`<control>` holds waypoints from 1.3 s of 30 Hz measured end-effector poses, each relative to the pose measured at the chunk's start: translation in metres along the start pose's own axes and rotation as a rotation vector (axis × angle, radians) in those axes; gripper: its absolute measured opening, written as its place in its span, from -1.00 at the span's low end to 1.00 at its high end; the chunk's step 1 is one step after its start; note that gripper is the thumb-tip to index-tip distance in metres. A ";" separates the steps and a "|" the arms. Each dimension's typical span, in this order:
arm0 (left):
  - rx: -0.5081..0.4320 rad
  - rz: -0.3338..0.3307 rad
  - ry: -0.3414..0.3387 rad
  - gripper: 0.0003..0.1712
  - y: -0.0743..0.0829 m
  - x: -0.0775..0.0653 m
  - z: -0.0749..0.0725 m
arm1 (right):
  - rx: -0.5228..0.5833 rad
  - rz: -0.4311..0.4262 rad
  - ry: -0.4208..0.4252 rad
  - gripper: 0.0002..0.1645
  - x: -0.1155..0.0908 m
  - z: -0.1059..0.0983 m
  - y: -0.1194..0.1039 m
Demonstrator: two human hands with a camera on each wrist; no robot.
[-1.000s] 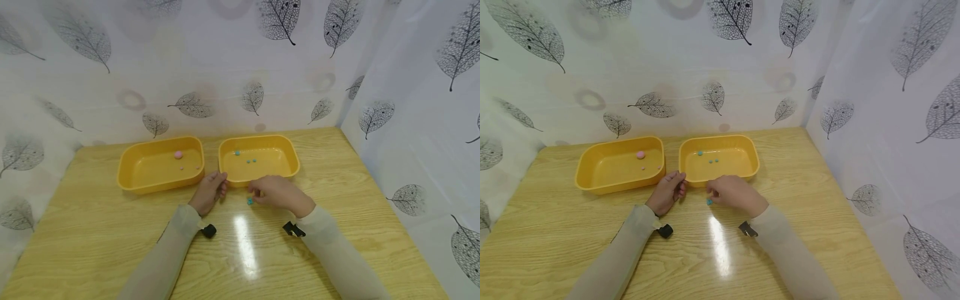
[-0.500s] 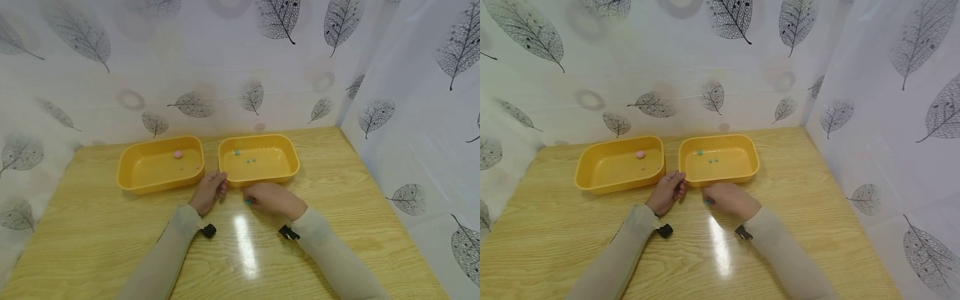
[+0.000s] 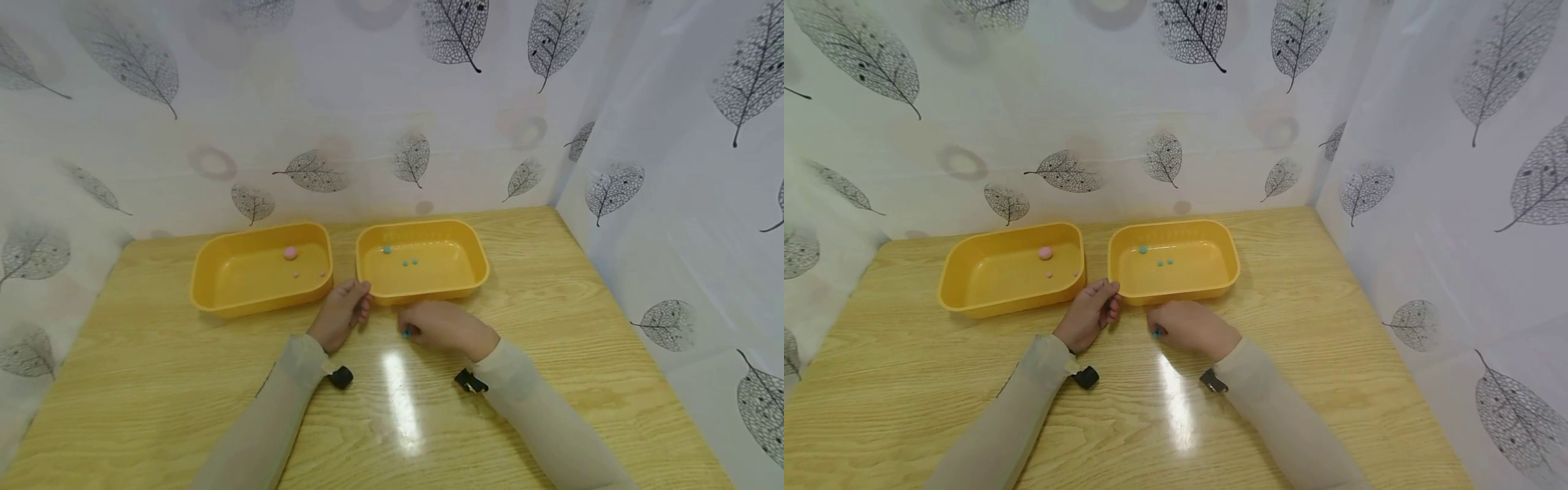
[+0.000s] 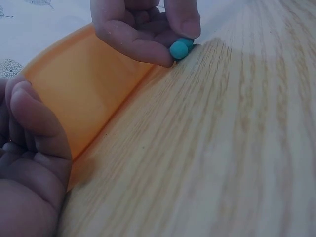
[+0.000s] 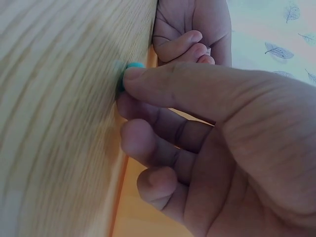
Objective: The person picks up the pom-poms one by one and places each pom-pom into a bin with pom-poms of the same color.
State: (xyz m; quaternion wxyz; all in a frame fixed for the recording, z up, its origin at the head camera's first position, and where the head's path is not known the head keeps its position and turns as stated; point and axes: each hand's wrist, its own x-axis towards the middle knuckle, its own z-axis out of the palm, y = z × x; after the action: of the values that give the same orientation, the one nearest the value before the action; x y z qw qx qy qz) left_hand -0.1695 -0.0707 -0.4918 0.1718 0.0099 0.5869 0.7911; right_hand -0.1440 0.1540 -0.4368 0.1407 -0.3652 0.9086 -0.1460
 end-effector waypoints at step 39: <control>-0.023 -0.005 -0.007 -0.70 -0.004 0.003 -0.002 | 0.064 0.015 0.019 -0.81 -0.001 0.001 0.014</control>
State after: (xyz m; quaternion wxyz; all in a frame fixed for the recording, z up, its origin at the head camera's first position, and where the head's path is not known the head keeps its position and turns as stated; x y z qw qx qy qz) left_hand -0.1718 -0.0712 -0.4966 0.1759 0.0092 0.5774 0.7972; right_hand -0.1518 0.1638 -0.4424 0.1448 -0.3521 0.9076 -0.1772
